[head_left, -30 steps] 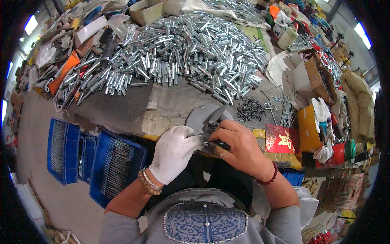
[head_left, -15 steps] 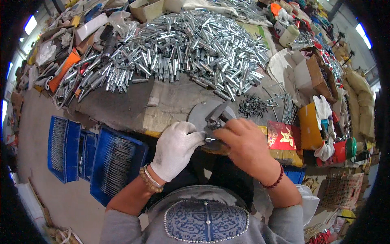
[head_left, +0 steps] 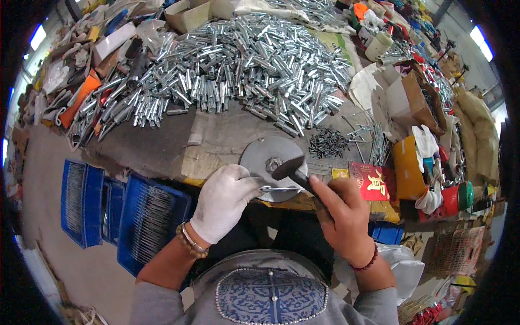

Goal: The person assembles small metal components by hand, using a hammer to secure metal pins, metal rings, and fasteners into an assembly jig.

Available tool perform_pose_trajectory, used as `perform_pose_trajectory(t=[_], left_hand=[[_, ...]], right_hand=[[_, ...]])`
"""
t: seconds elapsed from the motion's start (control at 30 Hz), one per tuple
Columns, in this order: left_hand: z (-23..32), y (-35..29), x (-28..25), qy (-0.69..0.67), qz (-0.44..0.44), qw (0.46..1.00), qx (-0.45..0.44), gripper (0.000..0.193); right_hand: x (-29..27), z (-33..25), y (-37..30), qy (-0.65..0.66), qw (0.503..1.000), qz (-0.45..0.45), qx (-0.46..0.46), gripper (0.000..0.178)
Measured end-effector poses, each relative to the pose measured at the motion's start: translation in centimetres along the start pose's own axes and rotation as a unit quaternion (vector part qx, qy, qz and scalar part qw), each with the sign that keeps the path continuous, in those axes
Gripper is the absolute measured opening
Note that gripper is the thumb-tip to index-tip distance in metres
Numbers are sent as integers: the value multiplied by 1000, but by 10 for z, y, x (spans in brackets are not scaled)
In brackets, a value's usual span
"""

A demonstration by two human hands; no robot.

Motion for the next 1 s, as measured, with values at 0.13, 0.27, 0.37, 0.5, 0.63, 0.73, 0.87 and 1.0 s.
perform_pose_trajectory(t=[0.13,0.27,0.37,0.5,0.63,0.73,0.87,1.0], left_hand=[[2,4,-2,-5,4,1000,19,17],[-2,2,2,9,0,1000,18,18],[-4,-1,0,-3,-4,1000,11,19],[1,1,-5,-13,-22,1000,9,23],[-2,-4,-2,-19,-7,1000,7,24],[-3,-5,-2,-23,10,1000,15,24],[7,-12,-3,-7,83,996,11,29],[10,-44,17,-153,121,970,-147,39]], right_hand=[[3,-8,-13,-27,998,-7,-51,64],[9,-8,-10,-1,999,-41,-25,67],[8,3,2,78,996,-48,24,72],[22,19,11,-7,991,-130,33,70],[18,-5,13,-81,995,-28,-53,56],[33,-12,-6,-13,991,-131,39,35],[42,-14,-18,113,971,-179,116,32],[61,-8,-32,292,915,-194,197,33]])
Point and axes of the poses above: each hand's wrist, its own y-axis towards the middle knuckle, its own x-axis out of the palm, z = x × y, the point moved 5 cm from there along y, towards the middle knuckle, and after that the axes turned 1 degree about x, right-handed, at the moved point
